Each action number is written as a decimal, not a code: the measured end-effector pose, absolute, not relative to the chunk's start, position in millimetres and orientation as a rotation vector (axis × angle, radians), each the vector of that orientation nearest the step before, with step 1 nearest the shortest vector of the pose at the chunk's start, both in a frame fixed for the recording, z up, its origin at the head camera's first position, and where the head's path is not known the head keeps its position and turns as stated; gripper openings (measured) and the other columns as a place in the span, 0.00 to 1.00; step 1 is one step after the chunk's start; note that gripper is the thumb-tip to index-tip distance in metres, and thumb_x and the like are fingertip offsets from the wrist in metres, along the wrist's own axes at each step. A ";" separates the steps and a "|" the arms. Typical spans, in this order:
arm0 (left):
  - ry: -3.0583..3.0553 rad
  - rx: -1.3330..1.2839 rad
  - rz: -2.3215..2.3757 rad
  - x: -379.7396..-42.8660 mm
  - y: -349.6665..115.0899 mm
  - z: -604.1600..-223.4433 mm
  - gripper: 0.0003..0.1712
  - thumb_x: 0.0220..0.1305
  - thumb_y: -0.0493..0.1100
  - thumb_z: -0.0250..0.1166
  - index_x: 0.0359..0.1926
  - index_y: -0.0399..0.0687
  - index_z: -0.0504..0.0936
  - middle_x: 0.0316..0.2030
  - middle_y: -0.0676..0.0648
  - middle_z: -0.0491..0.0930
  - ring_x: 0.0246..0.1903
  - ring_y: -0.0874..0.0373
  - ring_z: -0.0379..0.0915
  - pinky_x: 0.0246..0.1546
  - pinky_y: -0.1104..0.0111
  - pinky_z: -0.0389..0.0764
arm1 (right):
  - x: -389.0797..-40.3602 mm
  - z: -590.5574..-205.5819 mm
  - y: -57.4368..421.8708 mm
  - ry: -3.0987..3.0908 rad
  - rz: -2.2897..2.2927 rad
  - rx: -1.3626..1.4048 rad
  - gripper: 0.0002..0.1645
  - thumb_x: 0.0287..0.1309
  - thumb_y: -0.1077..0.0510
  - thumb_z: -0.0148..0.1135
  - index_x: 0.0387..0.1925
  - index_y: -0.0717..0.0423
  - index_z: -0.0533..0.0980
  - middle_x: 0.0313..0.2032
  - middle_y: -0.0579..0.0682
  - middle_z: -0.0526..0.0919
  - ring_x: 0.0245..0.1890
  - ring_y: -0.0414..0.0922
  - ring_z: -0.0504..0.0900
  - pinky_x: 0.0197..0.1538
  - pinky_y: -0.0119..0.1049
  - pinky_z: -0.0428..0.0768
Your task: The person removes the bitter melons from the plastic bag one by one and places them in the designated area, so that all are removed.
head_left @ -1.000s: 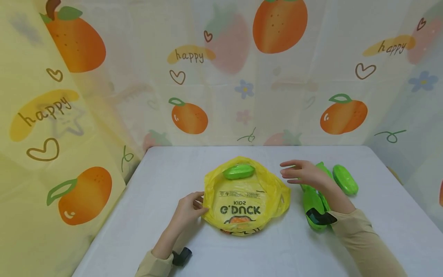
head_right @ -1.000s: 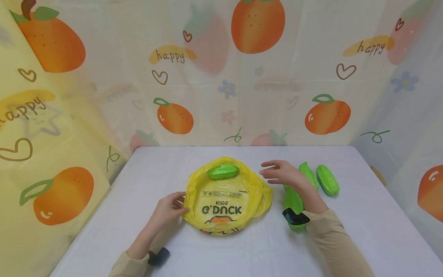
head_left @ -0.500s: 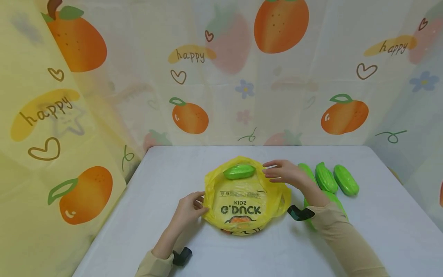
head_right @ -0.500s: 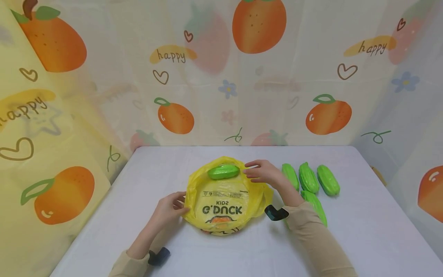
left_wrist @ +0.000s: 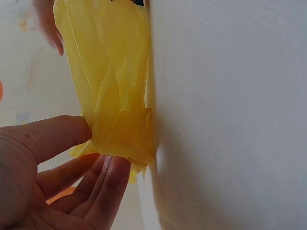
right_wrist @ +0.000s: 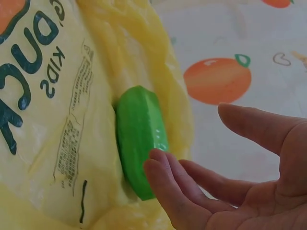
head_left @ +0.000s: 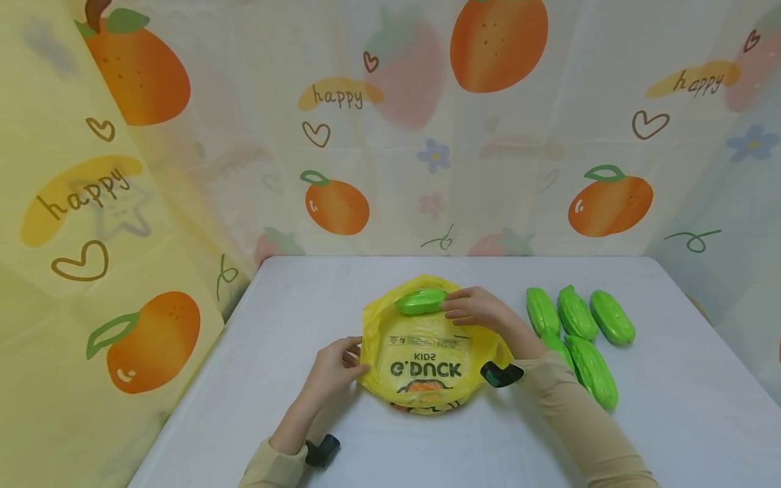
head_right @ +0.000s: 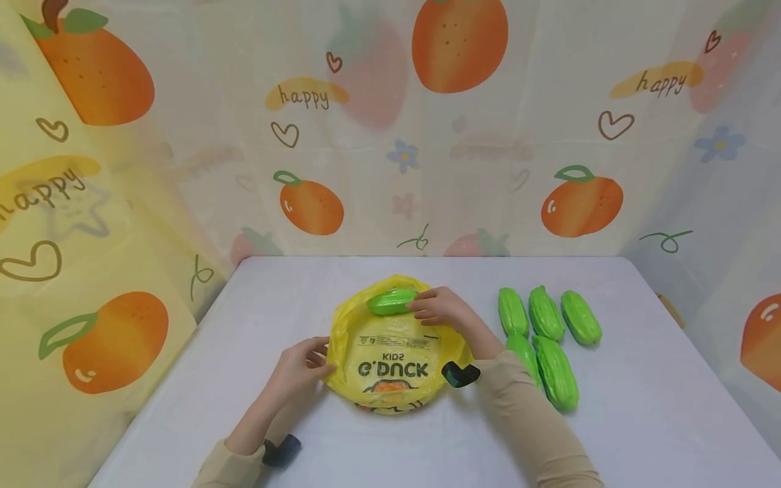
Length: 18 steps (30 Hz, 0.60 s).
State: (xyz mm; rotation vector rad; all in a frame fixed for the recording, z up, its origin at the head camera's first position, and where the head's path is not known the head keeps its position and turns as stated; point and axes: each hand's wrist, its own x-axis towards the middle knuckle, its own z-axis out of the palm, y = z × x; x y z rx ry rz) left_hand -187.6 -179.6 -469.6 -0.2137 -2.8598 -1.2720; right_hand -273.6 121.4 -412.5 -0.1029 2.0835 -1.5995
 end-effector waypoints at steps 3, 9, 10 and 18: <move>-2.859 -0.212 -1.278 -187.8 -179.1 -468.9 0.28 0.49 0.37 0.73 0.54 0.41 0.78 0.38 0.47 0.81 0.32 0.61 0.76 0.32 0.70 0.79 | -276.7 -417.6 116.4 2.067 -1.600 -0.051 0.36 0.63 0.56 0.57 0.64 0.74 0.59 0.62 0.69 0.66 0.60 0.60 0.72 0.59 0.47 0.74; -2.853 -0.212 -1.283 -187.3 -179.1 -468.2 0.28 0.49 0.36 0.73 0.54 0.40 0.78 0.38 0.47 0.81 0.32 0.61 0.76 0.32 0.71 0.79 | -280.0 -423.7 109.7 2.072 -1.577 -0.007 0.36 0.63 0.55 0.58 0.63 0.76 0.60 0.60 0.69 0.68 0.58 0.59 0.74 0.59 0.47 0.74; -2.851 -0.212 -1.282 -187.3 -179.2 -468.3 0.28 0.49 0.36 0.73 0.54 0.40 0.78 0.37 0.47 0.81 0.32 0.61 0.76 0.32 0.71 0.79 | -280.5 -424.8 108.6 2.064 -1.585 0.005 0.35 0.63 0.56 0.58 0.62 0.76 0.61 0.60 0.70 0.69 0.58 0.59 0.74 0.59 0.47 0.74; -2.850 -0.212 -1.276 -187.3 -179.4 -468.8 0.28 0.49 0.36 0.73 0.54 0.41 0.78 0.37 0.48 0.81 0.32 0.61 0.76 0.33 0.70 0.79 | -285.4 -437.5 101.8 2.038 -1.613 0.083 0.34 0.62 0.56 0.59 0.59 0.77 0.62 0.58 0.70 0.71 0.57 0.57 0.76 0.59 0.47 0.74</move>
